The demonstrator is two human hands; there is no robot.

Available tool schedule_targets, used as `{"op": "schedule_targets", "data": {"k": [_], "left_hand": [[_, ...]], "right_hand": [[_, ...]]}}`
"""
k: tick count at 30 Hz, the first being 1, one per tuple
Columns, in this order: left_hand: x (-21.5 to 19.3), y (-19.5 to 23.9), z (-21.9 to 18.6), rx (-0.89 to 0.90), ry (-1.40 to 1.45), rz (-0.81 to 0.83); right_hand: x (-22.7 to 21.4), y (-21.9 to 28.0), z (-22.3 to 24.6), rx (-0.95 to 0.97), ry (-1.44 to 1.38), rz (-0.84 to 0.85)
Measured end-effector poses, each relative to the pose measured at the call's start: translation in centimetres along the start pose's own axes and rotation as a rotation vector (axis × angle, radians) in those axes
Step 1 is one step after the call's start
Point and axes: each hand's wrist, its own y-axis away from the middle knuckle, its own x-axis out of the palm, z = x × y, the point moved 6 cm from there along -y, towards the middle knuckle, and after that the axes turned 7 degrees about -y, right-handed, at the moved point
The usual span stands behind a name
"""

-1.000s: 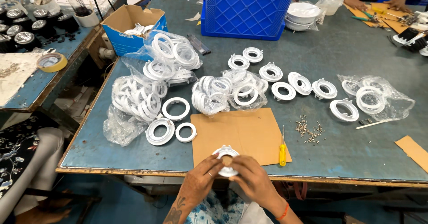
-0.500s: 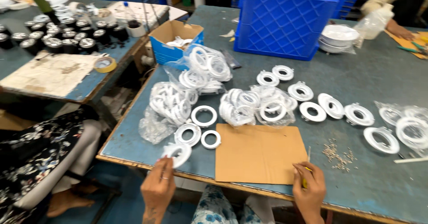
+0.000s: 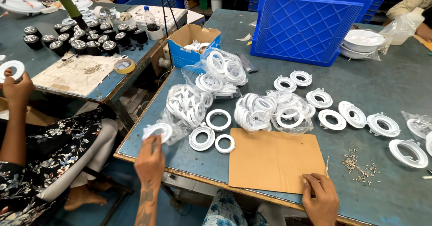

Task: The person assembles circular white light fixtures by hand, using a small screwdriver to secure components with screws, and organizing the completed parts on the workbench.

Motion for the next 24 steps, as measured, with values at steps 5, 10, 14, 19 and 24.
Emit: {"op": "schedule_targets", "data": {"k": [5, 10, 14, 19, 24], "left_hand": [[2.6, 0.5, -0.6, -0.127, 0.189, 0.353], [2.2, 0.4, -0.1, -0.140, 0.254, 0.472], [1.5, 0.3, -0.4, -0.133, 0.293, 0.365], [0.9, 0.5, -1.1, -0.187, 0.333, 0.210], [1.8, -0.2, -0.8, -0.304, 0.248, 0.182]], "right_hand": [[-0.1, -0.1, 0.2, 0.004, 0.012, 0.002], [-0.1, -0.2, 0.4, 0.009, 0.025, 0.015], [-0.2, -0.2, 0.5, 0.007, 0.021, 0.011], [-0.3, -0.1, 0.4, -0.007, 0.010, -0.021], [-0.9, 0.0, 0.7, -0.028, 0.041, -0.078]]}}
